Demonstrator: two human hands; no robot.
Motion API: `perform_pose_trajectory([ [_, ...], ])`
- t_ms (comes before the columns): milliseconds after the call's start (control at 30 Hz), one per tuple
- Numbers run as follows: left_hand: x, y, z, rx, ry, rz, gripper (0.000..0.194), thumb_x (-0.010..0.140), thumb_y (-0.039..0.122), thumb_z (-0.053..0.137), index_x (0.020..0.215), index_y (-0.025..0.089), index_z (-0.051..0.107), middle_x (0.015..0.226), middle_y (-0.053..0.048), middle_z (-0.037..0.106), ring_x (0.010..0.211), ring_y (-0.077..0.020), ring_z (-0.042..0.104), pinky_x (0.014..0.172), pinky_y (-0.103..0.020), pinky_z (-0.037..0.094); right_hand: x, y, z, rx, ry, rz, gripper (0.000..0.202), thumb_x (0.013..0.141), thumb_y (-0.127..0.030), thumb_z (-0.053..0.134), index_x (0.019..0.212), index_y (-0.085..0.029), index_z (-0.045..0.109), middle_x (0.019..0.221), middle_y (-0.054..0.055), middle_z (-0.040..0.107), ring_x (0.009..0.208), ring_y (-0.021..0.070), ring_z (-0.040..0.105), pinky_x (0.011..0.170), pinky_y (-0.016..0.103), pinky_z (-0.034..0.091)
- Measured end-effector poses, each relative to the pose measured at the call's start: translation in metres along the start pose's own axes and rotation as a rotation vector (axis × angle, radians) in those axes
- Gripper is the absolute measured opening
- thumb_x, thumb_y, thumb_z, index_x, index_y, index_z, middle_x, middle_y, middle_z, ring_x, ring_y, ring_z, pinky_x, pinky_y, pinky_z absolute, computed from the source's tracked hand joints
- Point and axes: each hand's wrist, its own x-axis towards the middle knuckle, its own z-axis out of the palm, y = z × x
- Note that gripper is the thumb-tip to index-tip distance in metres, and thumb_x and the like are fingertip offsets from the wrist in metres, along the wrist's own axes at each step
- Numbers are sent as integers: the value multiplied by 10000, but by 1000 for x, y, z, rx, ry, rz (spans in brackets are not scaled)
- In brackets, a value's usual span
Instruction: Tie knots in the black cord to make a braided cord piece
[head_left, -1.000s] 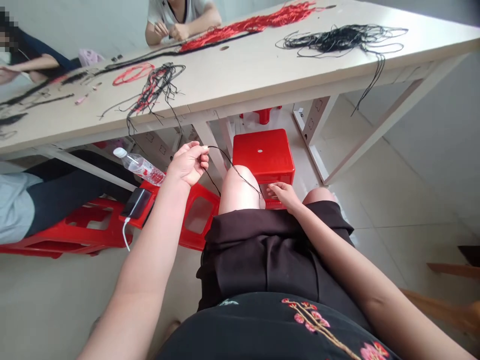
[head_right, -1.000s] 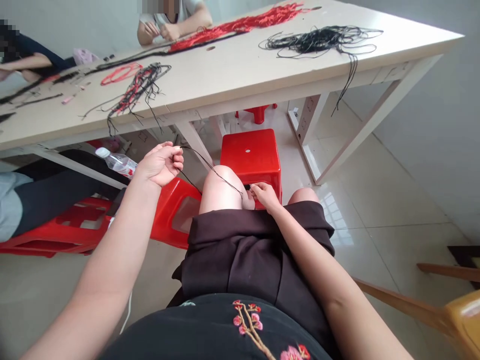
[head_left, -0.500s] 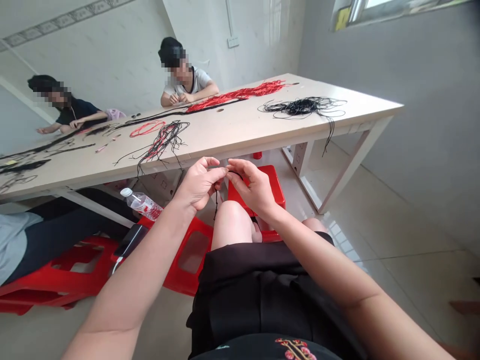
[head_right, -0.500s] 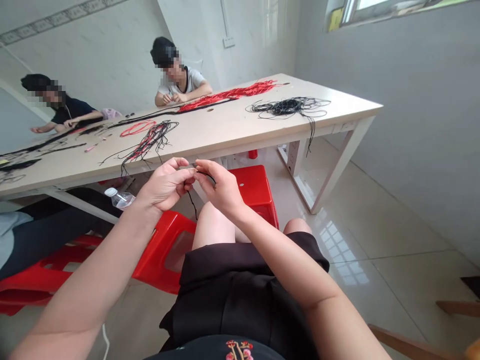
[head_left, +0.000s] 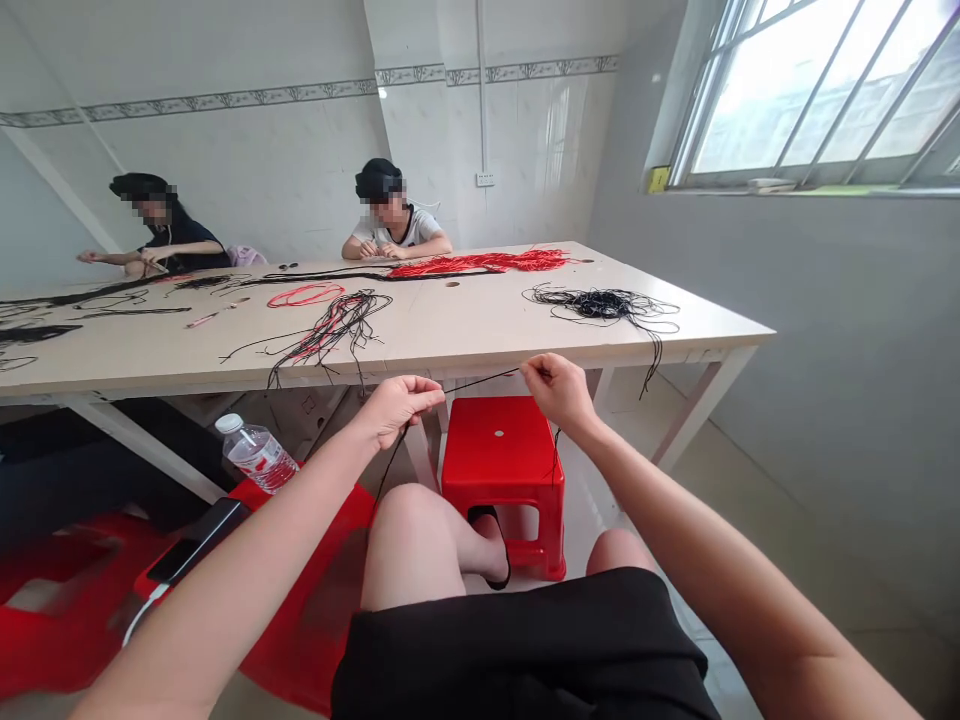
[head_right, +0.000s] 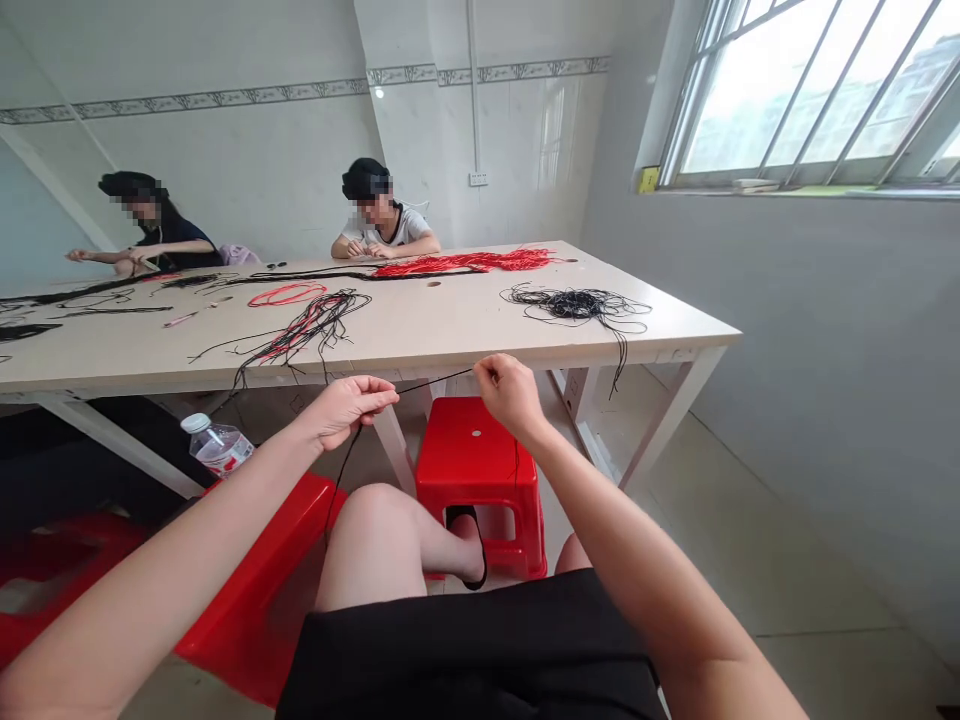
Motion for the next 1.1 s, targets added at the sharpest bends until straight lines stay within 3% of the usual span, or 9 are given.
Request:
perform_pose_trajectory([
  [133, 54, 7, -8, 113, 58, 114, 306, 448, 287, 836, 648, 138, 658, 617, -20, 614, 511, -77, 476, 415, -184, 306, 40, 27, 10, -63, -58, 64, 197, 778, -303, 480, 650, -191, 578, 598, 18, 598, 567, 157, 517, 587, 273, 397],
  [367, 155, 34, 6, 229, 190, 332, 175, 521, 170, 771, 620, 166, 627, 606, 2, 596, 550, -106, 497, 570, -253, 383, 123, 57, 41, -176, -79, 126, 189, 758, -239, 447, 627, -177, 567, 591, 21, 569, 571, 157, 486, 558, 266, 357],
  [467, 199, 30, 8, 275, 259, 339, 185, 546, 131, 737, 645, 174, 587, 628, -3, 579, 598, -136, 525, 610, -274, 392, 156, 70, 57, -251, -93, 146, 195, 742, -177, 440, 576, -179, 541, 583, 34, 560, 561, 160, 466, 559, 275, 340],
  [633, 259, 8, 11, 355, 361, 283, 262, 543, 81, 692, 701, 196, 517, 649, 8, 550, 631, -151, 518, 628, -284, 381, 191, 91, 88, -364, -161, 173, 189, 717, -111, 451, 564, -174, 542, 628, 86, 599, 588, 185, 483, 582, 294, 354],
  [800, 286, -6, 13, 515, 399, 288, 304, 545, 41, 622, 736, 220, 468, 649, 22, 544, 665, -170, 517, 620, -285, 360, 208, 107, 111, -433, -218, 184, 179, 749, -102, 459, 639, -150, 592, 726, 145, 643, 670, 225, 529, 651, 322, 378],
  [1100, 283, -6, 12, 522, 350, 288, 314, 534, 26, 601, 732, 223, 458, 645, 17, 557, 671, -184, 530, 633, -300, 364, 210, 110, 113, -477, -253, 179, 173, 761, -88, 469, 720, -131, 631, 822, 194, 662, 738, 278, 560, 670, 356, 383],
])
